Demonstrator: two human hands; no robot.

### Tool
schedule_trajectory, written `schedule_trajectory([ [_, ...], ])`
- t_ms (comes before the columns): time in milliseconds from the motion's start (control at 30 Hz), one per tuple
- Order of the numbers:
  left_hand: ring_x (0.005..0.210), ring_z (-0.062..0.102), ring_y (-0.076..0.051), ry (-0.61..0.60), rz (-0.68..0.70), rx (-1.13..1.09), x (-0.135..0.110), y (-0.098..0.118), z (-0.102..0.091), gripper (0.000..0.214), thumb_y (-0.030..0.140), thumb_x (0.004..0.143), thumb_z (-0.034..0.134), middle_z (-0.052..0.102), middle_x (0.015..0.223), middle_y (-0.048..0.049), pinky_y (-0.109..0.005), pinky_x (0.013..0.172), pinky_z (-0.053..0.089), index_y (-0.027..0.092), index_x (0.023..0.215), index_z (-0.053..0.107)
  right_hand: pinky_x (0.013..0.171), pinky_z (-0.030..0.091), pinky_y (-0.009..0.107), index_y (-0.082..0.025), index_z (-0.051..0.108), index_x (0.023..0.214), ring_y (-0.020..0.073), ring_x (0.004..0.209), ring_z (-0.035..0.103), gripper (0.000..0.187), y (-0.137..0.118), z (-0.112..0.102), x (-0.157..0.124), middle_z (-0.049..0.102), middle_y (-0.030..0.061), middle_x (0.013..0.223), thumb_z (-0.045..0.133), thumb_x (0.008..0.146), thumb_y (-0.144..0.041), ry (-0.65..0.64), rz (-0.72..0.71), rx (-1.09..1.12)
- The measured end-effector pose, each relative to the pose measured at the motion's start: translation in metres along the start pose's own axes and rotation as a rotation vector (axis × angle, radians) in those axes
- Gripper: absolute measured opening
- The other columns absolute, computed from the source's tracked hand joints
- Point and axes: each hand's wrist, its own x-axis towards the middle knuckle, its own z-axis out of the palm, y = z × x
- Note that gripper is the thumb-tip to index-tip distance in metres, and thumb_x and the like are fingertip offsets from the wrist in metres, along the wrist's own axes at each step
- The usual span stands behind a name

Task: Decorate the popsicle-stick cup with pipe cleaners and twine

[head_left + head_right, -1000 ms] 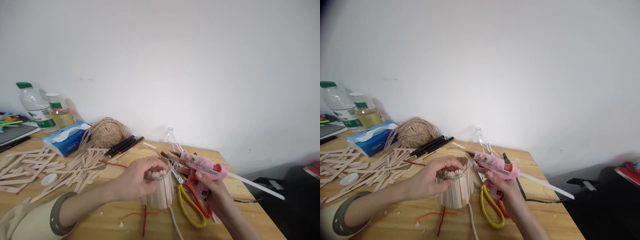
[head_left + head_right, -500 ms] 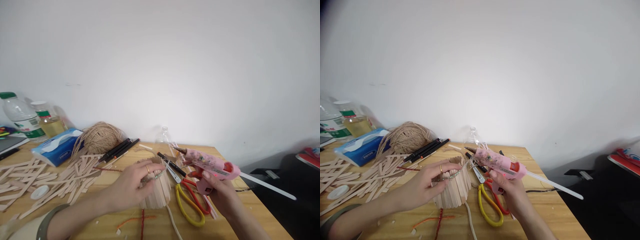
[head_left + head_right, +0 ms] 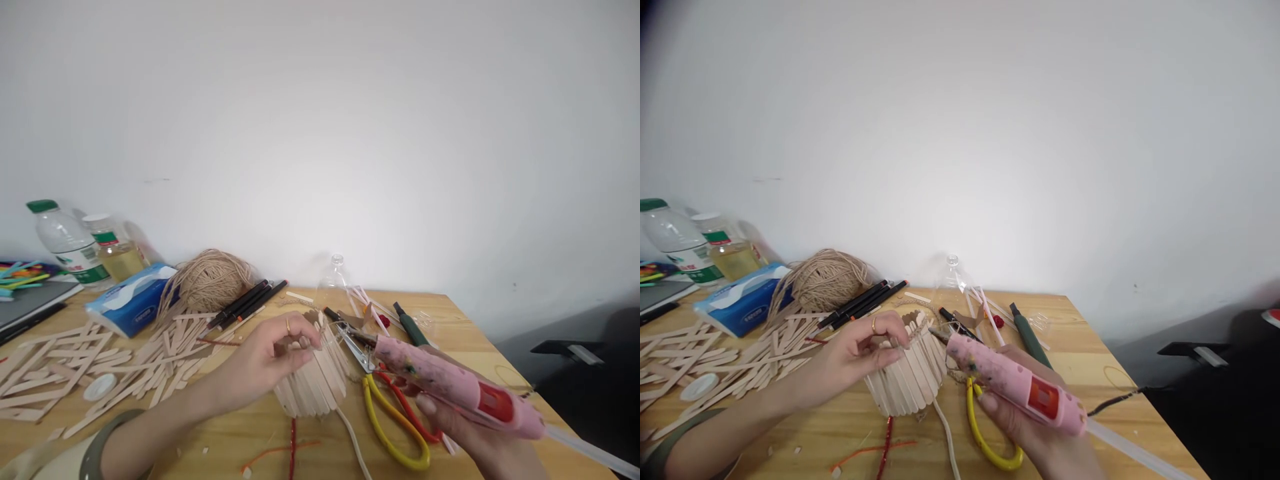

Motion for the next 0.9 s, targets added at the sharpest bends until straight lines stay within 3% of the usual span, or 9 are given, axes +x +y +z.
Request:
schedule_trajectory([
  [200,0.080,0.056,-0.016,0.022,-0.092,-0.134,0.001,-0.004,0.000,0.013,0.027,0.076,0.063,0.061,0.079,-0.0034,-0.025,0.070,0.043,0.015,0.070,0.065,0.069,0.057,0.034,-0.032,0.071,0.101,0.0267,0.084,0.067,0.031,0.003,-0.005,0.002,0.071,0.0039,0.100,0.069,0.069,-0.036,-0.019,0.035,0.032],
  [300,0.086,0.057,-0.018,0.043,-0.155,-0.137,0.000,-0.005,0.001,0.014,0.026,0.070,0.069,0.063,0.082,-0.0054,-0.024,0.070,0.043,0.015,0.062,0.070,0.072,0.057,0.037,-0.028,0.070,0.102,0.0291,0.091,0.065,0.034,0.003,-0.002,0.004,0.069,0.0070,0.105,0.069,0.070,-0.036,-0.110,0.077,0.056],
  [433,0.085,0.059,-0.018,0.013,-0.200,-0.159,-0.001,-0.003,0.002,0.006,0.020,0.065,0.070,0.064,0.083,-0.0053,-0.024,0.070,0.044,0.016,0.062,0.072,0.058,0.057,0.033,-0.027,0.073,0.082,0.0262,0.072,0.068,0.022,0.010,0.009,0.001,0.072,0.0060,0.079,0.069,0.068,-0.043,-0.201,0.100,0.082],
  [600,0.086,0.061,-0.017,-0.012,-0.233,-0.122,-0.003,-0.002,0.005,0.009,0.015,0.066,0.065,0.065,0.093,-0.0054,-0.023,0.068,0.047,0.018,0.068,0.073,0.043,0.049,0.025,-0.027,0.069,0.065,0.0186,0.052,0.064,0.026,0.018,0.021,-0.006,0.066,0.0004,0.056,0.063,0.069,-0.053,-0.135,0.005,-0.029],
  [700,0.094,0.061,-0.019,0.015,-0.220,-0.062,-0.006,-0.004,0.006,0.014,0.014,0.068,0.063,0.069,0.092,-0.0048,-0.025,0.075,0.048,0.020,0.066,0.074,0.042,0.047,0.025,-0.027,0.070,0.063,0.0197,0.053,0.064,0.030,0.013,0.025,-0.009,0.064,0.0015,0.054,0.059,0.070,-0.055,-0.111,-0.012,-0.079],
  [833,0.090,0.064,-0.019,0.055,-0.175,-0.009,-0.009,-0.007,0.009,0.017,0.015,0.069,0.061,0.072,0.083,-0.0037,-0.027,0.078,0.050,0.023,0.064,0.075,0.045,0.047,0.026,-0.029,0.069,0.062,0.0171,0.048,0.060,0.027,0.000,0.027,-0.013,0.060,0.0006,0.053,0.057,0.071,-0.051,-0.016,-0.053,-0.223],
  [900,0.087,0.065,-0.019,0.074,-0.171,0.009,-0.011,-0.008,0.010,0.019,0.014,0.070,0.060,0.073,0.083,-0.0036,-0.027,0.078,0.051,0.024,0.065,0.076,0.045,0.047,0.026,-0.029,0.068,0.062,0.0166,0.048,0.059,0.020,-0.005,0.025,-0.013,0.060,0.0005,0.054,0.061,0.071,-0.046,-0.058,-0.070,-0.248],
])
